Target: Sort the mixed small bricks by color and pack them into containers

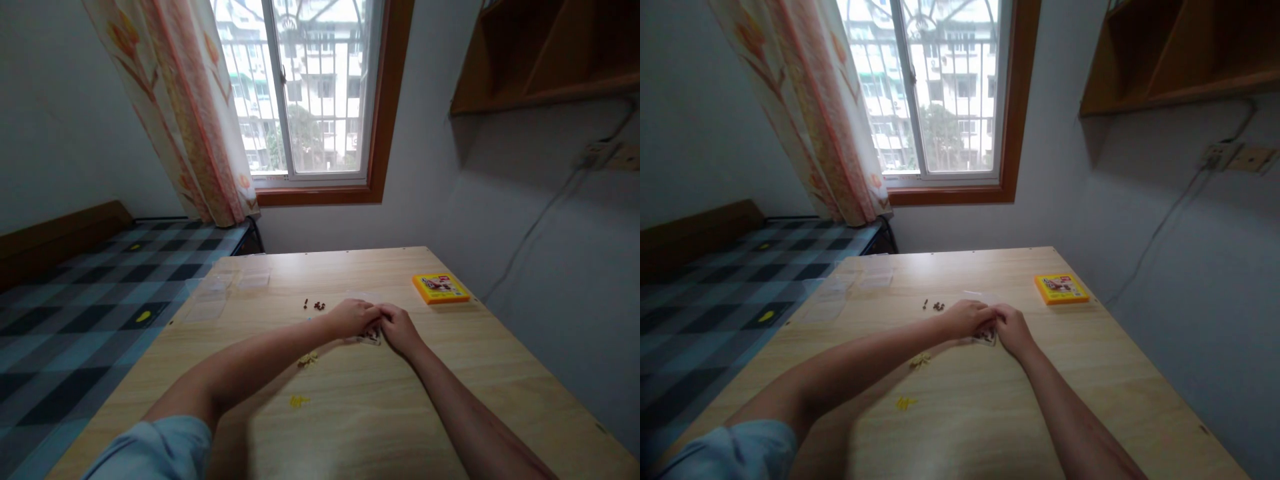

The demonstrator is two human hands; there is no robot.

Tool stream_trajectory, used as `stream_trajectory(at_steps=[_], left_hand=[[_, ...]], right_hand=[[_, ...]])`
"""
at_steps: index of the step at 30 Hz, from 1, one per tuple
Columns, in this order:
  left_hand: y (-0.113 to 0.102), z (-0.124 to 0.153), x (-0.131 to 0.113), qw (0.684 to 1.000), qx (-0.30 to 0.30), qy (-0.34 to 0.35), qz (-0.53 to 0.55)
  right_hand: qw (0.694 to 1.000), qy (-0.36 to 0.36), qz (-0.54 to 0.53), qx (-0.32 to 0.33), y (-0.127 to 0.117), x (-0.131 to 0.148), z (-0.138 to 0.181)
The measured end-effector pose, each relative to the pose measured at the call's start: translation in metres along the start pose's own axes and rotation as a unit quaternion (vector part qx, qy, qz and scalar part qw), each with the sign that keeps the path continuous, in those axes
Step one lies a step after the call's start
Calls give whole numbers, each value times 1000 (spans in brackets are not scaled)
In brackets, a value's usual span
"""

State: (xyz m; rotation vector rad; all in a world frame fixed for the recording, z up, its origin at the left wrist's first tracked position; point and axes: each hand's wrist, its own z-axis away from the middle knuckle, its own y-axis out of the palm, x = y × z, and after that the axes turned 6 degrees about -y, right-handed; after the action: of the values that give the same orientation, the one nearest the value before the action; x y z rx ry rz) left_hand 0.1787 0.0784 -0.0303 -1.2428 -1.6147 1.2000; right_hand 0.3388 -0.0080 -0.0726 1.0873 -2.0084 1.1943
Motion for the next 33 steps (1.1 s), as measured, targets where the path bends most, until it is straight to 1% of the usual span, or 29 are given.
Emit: stream_trajectory(at_steps=[4,7,9,10,11,12,14,15,16,17,18,19,21,25,28,33], left_hand=[[1,3,3,1000,-14,-16,-17],[-6,8,3,998,-51,-3,-28],[-18,18,11,997,-74,5,-21],[-27,25,19,997,-79,1,-17],[-36,35,29,997,-80,-16,-19],[-45,46,42,995,-76,-52,-27],[-59,70,70,984,-43,-160,-61],[-63,83,83,974,-11,-211,-82],[-64,95,95,966,35,-235,-97],[-64,105,103,961,73,-244,-109],[-62,112,108,956,98,-253,-116],[-59,117,110,953,117,-252,-117],[-51,118,109,956,131,-241,-109],[-39,96,99,970,127,-193,-78],[-34,79,98,978,124,-157,-62],[-26,70,102,983,127,-101,-80]], right_hand=[[1000,-1,-9,-4,1,1,1],[1000,2,-6,-11,2,-1,2],[1000,7,0,-18,2,-2,2],[1000,10,3,-21,2,-3,3],[1000,14,6,-23,3,-3,3],[1000,17,7,-23,3,-3,3],[999,21,8,-23,3,-2,3],[999,22,8,-24,3,-2,3],[999,23,8,-25,3,-2,3],[999,24,7,-25,3,-1,3],[999,25,7,-25,3,-1,3],[999,26,7,-25,4,-1,3],[999,29,7,-23,4,-1,3],[999,32,2,-28,3,0,3],[999,32,2,-29,3,1,3],[999,35,10,-24,3,1,3]])
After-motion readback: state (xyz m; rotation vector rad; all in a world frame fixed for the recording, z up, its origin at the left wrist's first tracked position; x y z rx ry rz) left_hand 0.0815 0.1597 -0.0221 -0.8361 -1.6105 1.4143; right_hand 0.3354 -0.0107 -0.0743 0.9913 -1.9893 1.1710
